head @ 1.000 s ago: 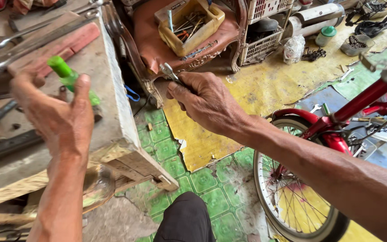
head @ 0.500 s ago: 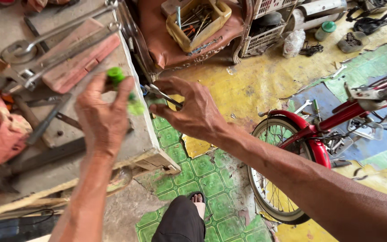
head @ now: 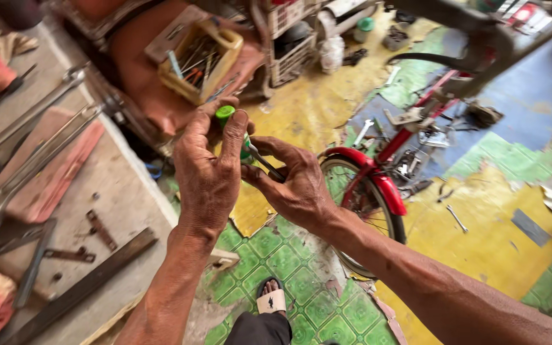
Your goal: The person adjusts the front brake assembly of a red bicycle using a wrench and a screwdriver. They tighten bolts on the brake caliper and make fine adjustments to the brake pads while seated on the floor.
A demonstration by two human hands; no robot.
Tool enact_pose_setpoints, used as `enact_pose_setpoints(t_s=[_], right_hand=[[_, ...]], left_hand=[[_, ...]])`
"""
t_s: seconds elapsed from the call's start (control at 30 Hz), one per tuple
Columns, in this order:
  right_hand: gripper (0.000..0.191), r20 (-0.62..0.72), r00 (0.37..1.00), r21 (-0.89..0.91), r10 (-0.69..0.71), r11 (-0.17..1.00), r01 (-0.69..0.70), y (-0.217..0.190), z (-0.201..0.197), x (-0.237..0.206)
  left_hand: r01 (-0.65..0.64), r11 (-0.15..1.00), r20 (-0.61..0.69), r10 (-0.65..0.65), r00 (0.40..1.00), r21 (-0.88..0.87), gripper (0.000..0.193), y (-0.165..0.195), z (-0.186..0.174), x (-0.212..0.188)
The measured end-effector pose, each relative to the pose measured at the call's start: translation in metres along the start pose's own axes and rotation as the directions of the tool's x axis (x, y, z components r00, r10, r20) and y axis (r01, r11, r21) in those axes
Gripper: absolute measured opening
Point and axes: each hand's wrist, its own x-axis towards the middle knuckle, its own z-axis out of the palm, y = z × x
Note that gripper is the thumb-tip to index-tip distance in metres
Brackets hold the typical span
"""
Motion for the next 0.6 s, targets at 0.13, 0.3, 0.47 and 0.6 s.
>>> enact_pose_setpoints(t_s=[0.13, 0.3, 0.47, 0.6], right_hand=[[0.044, -0.048, 0.997, 0.082, -0.053, 0.995, 0.057, 0.006, -0.024, -0.017], [0.044, -0.127, 0.99, 0.101, -0.057, 0.992, 0.07, 0.012, -0.05, -0.045], [0.039, -0.206, 0.978, 0.044, -0.04, 0.998, 0.05, 0.023, -0.065, -0.065], [0.035, -0.262, 0.965, -0.261, -0.006, 0.963, -0.065, 0.04, -0.074, -0.08]], left_hand=[[-0.001, 0.998, 0.087, 0.007, 0.996, -0.058, 0.028, 0.007, 0.03, -0.004], [-0.071, 0.996, 0.082, 0.066, 0.994, 0.061, 0.029, 0.016, 0.067, -0.014], [-0.057, 0.998, 0.06, 0.058, 0.996, -0.014, 0.035, 0.01, 0.098, -0.029], [-0.08, 0.996, 0.067, 0.082, 0.994, -0.031, 0.046, -0.006, 0.119, -0.028]])
